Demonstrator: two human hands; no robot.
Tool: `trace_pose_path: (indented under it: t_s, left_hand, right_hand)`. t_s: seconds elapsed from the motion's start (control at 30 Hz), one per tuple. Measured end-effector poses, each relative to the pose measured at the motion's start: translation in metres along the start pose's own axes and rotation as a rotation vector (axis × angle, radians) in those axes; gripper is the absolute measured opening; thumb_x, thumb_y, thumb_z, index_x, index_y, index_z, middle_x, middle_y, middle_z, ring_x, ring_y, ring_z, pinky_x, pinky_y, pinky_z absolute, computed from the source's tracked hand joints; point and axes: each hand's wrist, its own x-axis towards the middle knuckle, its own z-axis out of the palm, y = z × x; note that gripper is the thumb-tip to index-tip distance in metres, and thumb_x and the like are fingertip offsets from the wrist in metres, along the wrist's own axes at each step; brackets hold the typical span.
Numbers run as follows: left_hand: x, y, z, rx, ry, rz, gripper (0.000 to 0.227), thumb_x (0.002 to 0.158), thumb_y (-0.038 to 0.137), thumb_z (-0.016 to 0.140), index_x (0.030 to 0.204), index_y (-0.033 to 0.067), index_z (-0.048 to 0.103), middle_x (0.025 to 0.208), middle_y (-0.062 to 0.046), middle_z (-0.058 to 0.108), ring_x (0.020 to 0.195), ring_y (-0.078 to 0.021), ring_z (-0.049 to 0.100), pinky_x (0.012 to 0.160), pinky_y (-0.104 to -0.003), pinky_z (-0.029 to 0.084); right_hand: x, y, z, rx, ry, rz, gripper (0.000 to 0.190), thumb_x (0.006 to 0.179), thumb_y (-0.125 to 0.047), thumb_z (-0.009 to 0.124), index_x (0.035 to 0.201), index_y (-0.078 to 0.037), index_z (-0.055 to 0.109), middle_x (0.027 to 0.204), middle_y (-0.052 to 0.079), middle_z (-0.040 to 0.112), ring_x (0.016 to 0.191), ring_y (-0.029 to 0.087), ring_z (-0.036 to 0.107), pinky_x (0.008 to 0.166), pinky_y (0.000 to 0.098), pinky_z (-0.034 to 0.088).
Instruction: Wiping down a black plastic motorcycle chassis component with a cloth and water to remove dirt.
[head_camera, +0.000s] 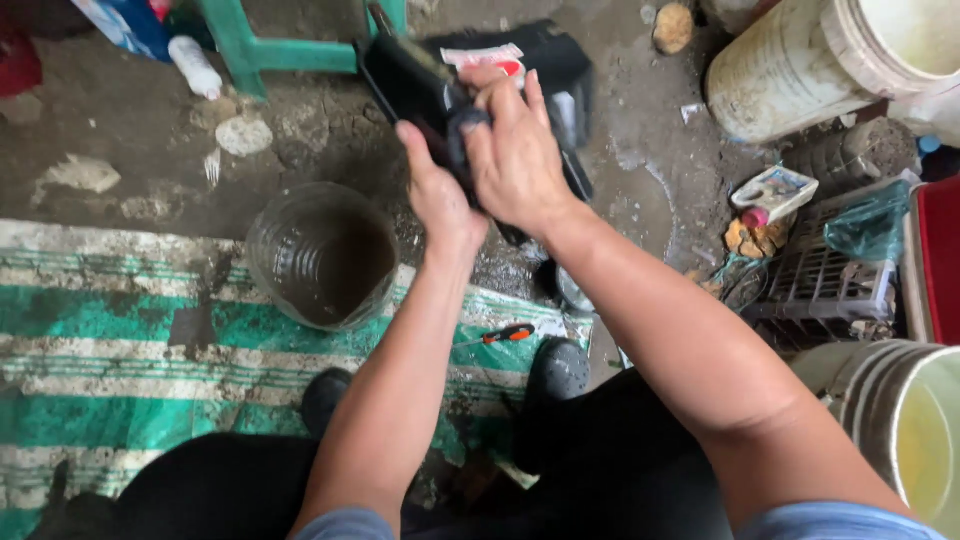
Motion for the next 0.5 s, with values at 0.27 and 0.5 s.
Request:
trace_pose_path:
  t_s: [0.27, 0.5]
  left_hand:
    - [0.012, -0.031, -0.021, 0.190, -0.093, 0.128, 0.068, 0.098, 0.056, 0.061, 0.134, -0.0004, 0.075, 0.135, -0.019, 0.078, 0.118, -0.0293, 0.075, 0.096, -0.042, 0.065]
    - [0.025, -0.008, -0.006, -0.111, -0.042, 0.013, 0.072, 0.092, 0.056, 0.069, 0.132, -0.0038, 0.074, 0.134, -0.019, 0.078, 0.113, -0.0308, 0.077, 0.097, -0.043, 0.064]
  right_hand:
    - [0.011, 0.056, -0.018, -0.095, 0.195, 0.270, 0.025, 0.115, -0.029, 0.050, 0.102, -0.009, 0.047, 0.074, 0.021, 0.064, 0.068, 0.053, 0.053, 0.066, 0.0589, 0.039]
    - [-0.030, 0.051, -0.007, -0.056, -0.046, -0.165, 0.047, 0.122, -0.009, 0.052, 0.169, -0.006, 0.048, 0.177, 0.020, 0.047, 0.168, 0.043, 0.043, 0.139, 0.0736, 0.018]
